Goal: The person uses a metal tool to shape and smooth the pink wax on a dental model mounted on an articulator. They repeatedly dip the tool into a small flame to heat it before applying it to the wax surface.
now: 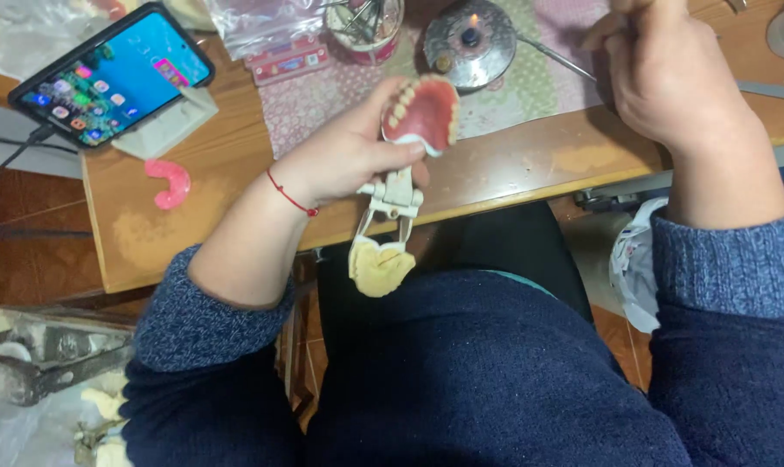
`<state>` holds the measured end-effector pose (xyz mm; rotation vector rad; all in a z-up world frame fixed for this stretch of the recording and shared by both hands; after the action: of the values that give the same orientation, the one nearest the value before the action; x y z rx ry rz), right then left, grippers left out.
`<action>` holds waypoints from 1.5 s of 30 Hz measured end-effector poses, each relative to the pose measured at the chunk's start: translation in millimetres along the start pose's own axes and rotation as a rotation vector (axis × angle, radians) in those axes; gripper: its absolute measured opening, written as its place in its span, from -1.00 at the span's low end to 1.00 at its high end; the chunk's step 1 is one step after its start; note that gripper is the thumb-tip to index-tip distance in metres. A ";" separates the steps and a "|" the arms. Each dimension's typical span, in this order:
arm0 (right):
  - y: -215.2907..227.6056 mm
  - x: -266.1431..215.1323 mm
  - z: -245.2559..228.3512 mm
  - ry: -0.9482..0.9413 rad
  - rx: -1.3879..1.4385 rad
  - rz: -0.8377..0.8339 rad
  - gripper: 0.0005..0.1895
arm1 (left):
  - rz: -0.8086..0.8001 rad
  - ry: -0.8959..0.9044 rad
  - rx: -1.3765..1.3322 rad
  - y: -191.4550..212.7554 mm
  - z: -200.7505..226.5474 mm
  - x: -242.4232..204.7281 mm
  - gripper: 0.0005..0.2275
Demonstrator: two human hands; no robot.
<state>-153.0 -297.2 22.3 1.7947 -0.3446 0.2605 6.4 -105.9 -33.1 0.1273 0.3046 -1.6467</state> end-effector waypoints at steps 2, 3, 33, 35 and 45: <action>2.7 17.2 -6.7 -0.059 -0.012 -0.056 -0.86 | -0.052 0.042 0.036 -3.3 -6.3 7.3 -0.45; 1.0 26.2 -7.9 -0.113 -0.024 -0.111 -0.87 | -0.096 0.082 0.073 -6.4 -11.1 10.1 -0.47; 5.5 -34.4 -4.9 -0.278 0.196 -0.197 -0.81 | 0.045 -0.048 0.529 12.3 -4.3 22.8 -0.60; -0.9 -41.0 -19.9 -0.281 0.544 -0.024 -0.97 | 0.051 -0.006 0.465 10.2 -4.3 21.6 -0.61; -16.8 27.1 -140.0 0.089 0.451 0.191 -0.77 | 0.140 -0.015 0.424 12.6 -6.0 17.3 -0.58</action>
<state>-120.8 -160.3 51.2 2.1850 -0.4182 0.5888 16.6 -121.8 -44.8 0.4459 -0.0686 -1.5520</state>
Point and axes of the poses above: each hand's wrist, its own x-axis towards the middle knuckle, its own y-axis out of the back of the hand, z = x × y, the point moved 10 cm from there along x, towards the middle knuckle, and after that the axes turned 10 degrees about -z, right-handed, at the moved point
